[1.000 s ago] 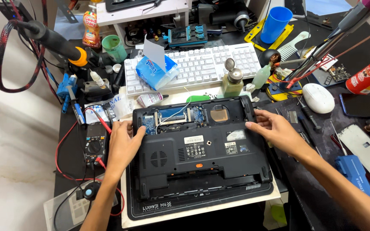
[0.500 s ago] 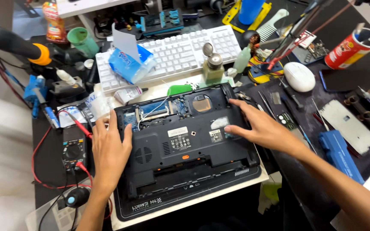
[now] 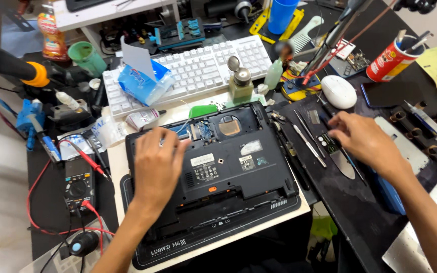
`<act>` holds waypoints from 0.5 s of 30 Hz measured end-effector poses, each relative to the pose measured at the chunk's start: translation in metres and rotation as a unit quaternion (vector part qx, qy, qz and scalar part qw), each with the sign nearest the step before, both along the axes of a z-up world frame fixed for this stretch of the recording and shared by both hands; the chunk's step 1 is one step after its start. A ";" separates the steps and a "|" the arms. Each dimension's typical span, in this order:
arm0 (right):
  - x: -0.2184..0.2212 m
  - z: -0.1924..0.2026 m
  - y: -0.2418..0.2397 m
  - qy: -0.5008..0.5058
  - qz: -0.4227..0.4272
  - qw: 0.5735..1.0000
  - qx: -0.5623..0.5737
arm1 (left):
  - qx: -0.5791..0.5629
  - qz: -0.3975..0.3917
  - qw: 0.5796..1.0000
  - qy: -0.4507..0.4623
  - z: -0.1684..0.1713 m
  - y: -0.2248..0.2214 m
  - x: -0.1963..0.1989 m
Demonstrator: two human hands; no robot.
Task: The person disassembles a laptop by hand and using a pry tool and a screwdriver, detaching internal cables, lifting the keyboard assembly, and unscrewing components from the chassis.
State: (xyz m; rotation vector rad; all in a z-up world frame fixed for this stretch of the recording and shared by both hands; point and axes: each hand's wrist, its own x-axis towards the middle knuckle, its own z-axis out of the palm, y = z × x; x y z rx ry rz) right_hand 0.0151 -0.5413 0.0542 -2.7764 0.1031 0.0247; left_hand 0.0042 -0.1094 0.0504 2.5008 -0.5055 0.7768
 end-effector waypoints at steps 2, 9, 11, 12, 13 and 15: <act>0.000 -0.010 -0.003 0.006 -0.009 1.000 0.001 | -0.011 -0.022 1.000 0.012 -0.001 -0.007 -0.001; 0.002 -0.033 -0.017 -0.007 -0.029 0.999 0.028 | 0.003 -0.124 0.992 0.020 0.002 -0.027 0.002; 0.006 -0.037 -0.023 -0.017 -0.013 1.000 0.022 | 0.007 -0.142 0.990 0.010 0.001 -0.032 0.003; 0.008 -0.038 -0.027 -0.026 -0.004 1.000 0.016 | 0.014 -0.154 0.988 0.012 -0.001 -0.036 0.002; 0.009 -0.039 -0.031 -0.034 0.005 0.999 0.010 | 0.021 -0.166 0.986 0.015 -0.002 -0.040 0.001; 0.005 -0.038 -0.033 -0.062 0.013 0.997 0.052 | 0.038 -0.186 0.982 0.016 -0.005 -0.048 0.000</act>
